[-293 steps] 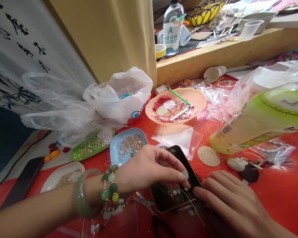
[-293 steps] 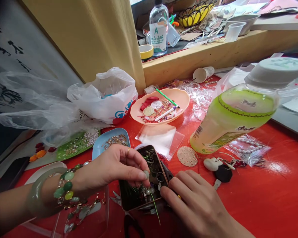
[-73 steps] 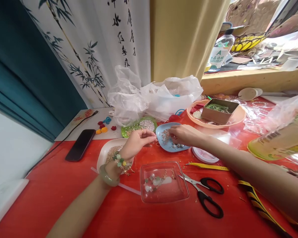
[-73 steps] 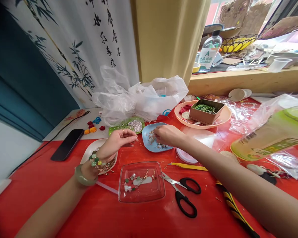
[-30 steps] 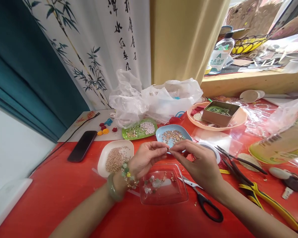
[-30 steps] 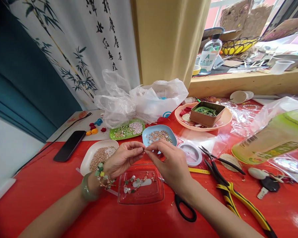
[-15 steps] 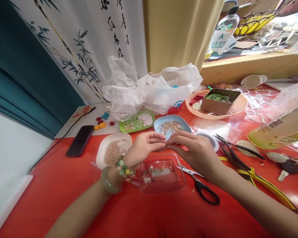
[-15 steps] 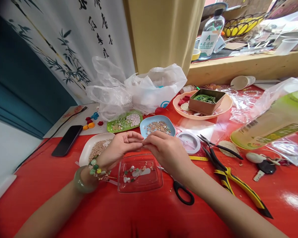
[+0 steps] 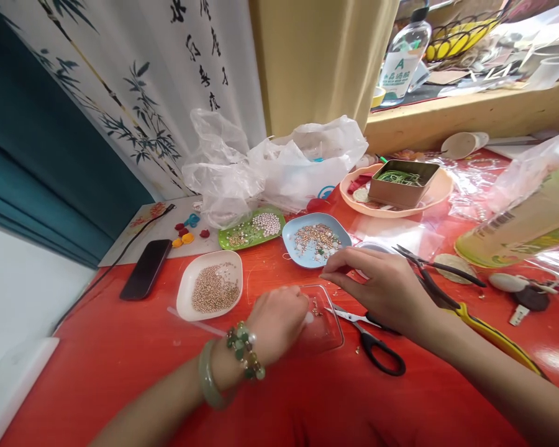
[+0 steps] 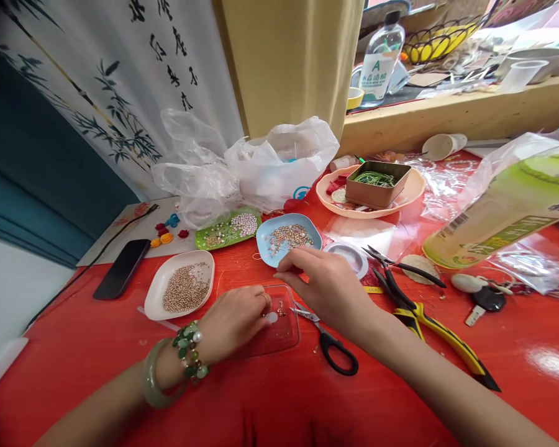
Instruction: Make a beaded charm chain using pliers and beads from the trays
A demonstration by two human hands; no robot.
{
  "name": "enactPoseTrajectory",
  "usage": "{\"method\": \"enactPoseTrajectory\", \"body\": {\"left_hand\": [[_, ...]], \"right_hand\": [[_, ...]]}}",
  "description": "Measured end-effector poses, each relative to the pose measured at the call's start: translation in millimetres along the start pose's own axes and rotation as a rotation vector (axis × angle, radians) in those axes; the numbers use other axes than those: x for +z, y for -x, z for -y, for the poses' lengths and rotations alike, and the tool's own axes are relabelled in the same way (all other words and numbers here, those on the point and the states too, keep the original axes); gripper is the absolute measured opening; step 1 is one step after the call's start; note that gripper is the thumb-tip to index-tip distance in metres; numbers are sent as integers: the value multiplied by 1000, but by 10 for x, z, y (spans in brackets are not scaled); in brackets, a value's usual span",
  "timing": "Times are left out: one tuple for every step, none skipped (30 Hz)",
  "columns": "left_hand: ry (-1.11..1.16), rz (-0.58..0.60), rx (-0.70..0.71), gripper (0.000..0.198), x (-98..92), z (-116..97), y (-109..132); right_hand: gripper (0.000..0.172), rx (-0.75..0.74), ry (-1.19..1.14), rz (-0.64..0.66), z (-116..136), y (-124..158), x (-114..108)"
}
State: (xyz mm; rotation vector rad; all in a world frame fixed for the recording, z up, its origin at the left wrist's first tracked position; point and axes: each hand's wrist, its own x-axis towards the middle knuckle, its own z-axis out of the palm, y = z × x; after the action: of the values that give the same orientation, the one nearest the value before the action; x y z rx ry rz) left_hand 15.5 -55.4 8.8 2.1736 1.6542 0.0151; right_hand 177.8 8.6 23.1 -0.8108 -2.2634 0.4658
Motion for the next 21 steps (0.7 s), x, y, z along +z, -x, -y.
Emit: {"method": "enactPoseTrajectory", "body": {"left_hand": [[-30,11,-7,12,18,-5,0],[-46,20,-11,14,22,-2,1],[-47,25,-12,14,13,7,4],[-32,25,-16,13,-9,21,8],[3,22,-25,12,-38,37,11],[69,19,-37,11,-73,54,12],[174,20,-53,11,-107,70,10],[317,31,-68,10,-139,85,4],[484,50,-80,10,-166,97,-5],[656,74,-92,9,-186,106,-17],[818,93,-102,8,-199,112,-30],[956,103,-105,8,-205,115,-44],[1066,103,-101,9,-206,116,-57],[1152,98,-97,10,-203,116,-67],[1222,89,-97,11,-197,115,-75],[1278,80,-100,12,-189,114,-81],[1317,72,-105,13,-182,114,-84],[1339,65,-111,13,-176,115,-85],[1345,57,-120,13,-171,116,-84],[1339,47,-130,12,-168,117,-82],[1323,34,-140,11,-166,118,-79]], "right_hand": [[13,14,-38,-5,7,12,-12],[11,37,-85,-10,9,27,-21],[10,73,-143,-12,7,46,-28],[9,122,-212,-8,-2,67,-32],[8,181,-292,0,-16,88,-34],[8,246,-381,11,-35,110,-33],[10,310,-473,25,-58,131,-31],[12,371,-563,40,-80,150,-27],[14,427,-645,56,-101,168,-21],[16,476,-718,74,-117,183,-13],[17,519,-785,94,-128,196,-3],[18,553,-847,115,-131,207,9],[18,581,-906,138,-128,218,23],[18,602,-959,162,-121,227,38],[18,616,-999,182,-109,237,54],[18,622,-1025,197,-95,247,72],[17,620,-1037,203,-82,258,89],[16,612,-1036,201,-68,270,105],[15,599,-1029,193,-57,281,119],[14,585,-1021,180,-47,292,132],[14,576,-1015,171,-39,302,143]]}}
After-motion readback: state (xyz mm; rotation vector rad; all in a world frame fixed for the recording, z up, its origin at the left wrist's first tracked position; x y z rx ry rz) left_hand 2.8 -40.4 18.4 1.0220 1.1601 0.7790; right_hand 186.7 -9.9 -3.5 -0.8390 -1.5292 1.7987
